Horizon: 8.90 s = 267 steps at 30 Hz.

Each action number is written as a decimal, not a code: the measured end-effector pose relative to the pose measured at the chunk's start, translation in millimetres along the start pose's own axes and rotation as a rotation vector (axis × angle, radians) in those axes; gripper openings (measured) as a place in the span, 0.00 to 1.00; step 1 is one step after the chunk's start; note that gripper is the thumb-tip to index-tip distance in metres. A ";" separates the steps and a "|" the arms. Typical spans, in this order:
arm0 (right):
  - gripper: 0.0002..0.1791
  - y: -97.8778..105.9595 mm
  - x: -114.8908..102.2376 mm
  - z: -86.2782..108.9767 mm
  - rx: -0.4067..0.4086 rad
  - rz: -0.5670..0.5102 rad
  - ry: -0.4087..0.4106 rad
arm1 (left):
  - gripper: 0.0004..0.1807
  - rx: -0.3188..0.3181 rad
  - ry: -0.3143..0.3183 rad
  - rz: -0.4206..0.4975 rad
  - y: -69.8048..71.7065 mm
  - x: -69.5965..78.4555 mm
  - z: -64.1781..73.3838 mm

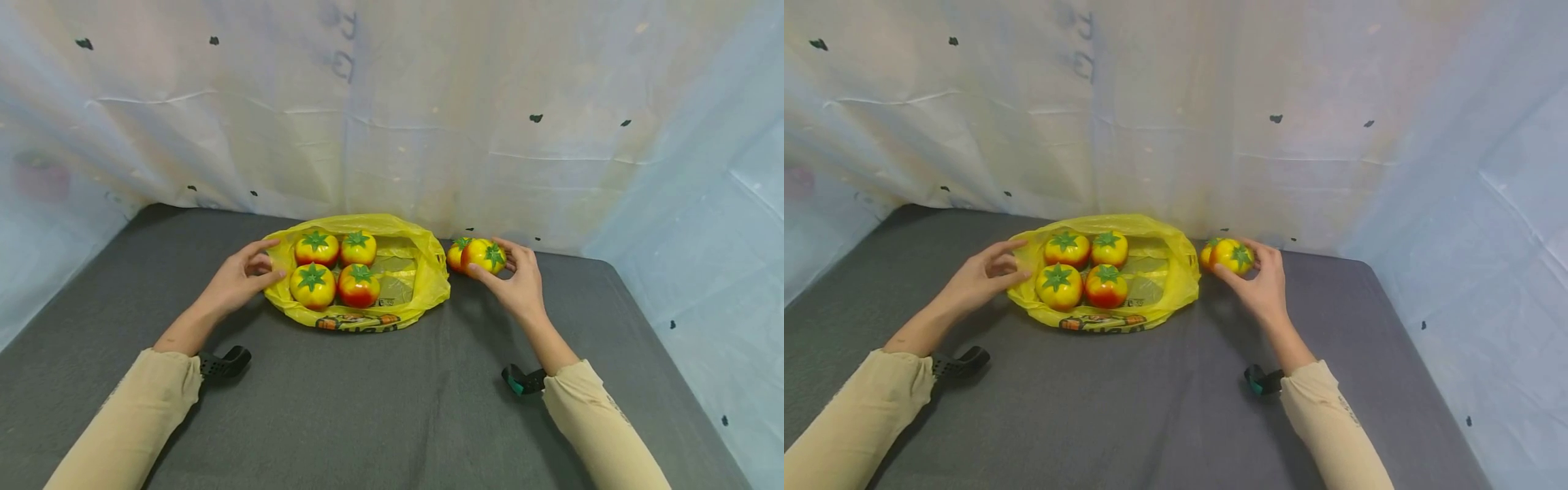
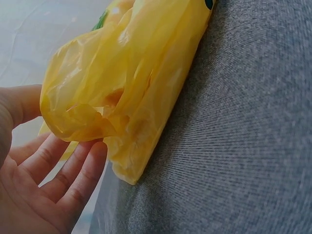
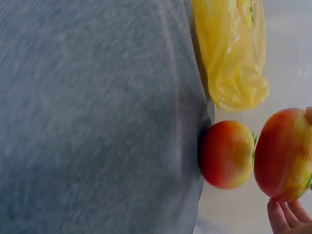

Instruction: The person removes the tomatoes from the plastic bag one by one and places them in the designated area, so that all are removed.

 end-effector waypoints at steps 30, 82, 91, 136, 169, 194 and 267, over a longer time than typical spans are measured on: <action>0.41 9.3 53.2 -16.4 -0.037 0.147 -0.182 | 0.35 0.009 0.008 -0.006 -1.7 -4.6 0.2; 0.40 11.9 40.8 -25.4 0.048 0.068 -0.223 | 0.35 0.016 0.009 -0.006 -2.2 -5.6 0.5; 0.40 7.2 25.3 -18.2 0.015 -0.007 -0.169 | 0.35 0.014 0.008 -0.006 -2.0 -6.4 0.6; 0.35 -44.0 -37.7 24.2 -0.267 -0.275 -0.007 | 0.36 0.006 0.015 -0.005 -2.2 -6.1 1.4; 0.33 -95.8 -74.7 46.0 -0.452 -0.371 0.037 | 0.35 0.035 0.000 -0.017 -4.8 -8.4 1.8; 0.35 -118.4 -79.8 55.4 -0.588 -0.236 0.056 | 0.35 0.026 0.000 -0.012 -3.6 -5.1 3.4; 0.36 -9.5 -21.0 32.9 -0.310 -0.172 -0.128 | 0.36 0.000 0.012 -0.033 -3.6 -5.1 3.2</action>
Point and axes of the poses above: each hand's wrist, its own z-axis away from the middle knuckle, its own y-axis out of the back of the hand, x = y × z, the point moved 2 cm from there along -z, towards the middle knuckle, and after that the axes turned 15 degrees about x, right-handed, at the moved point
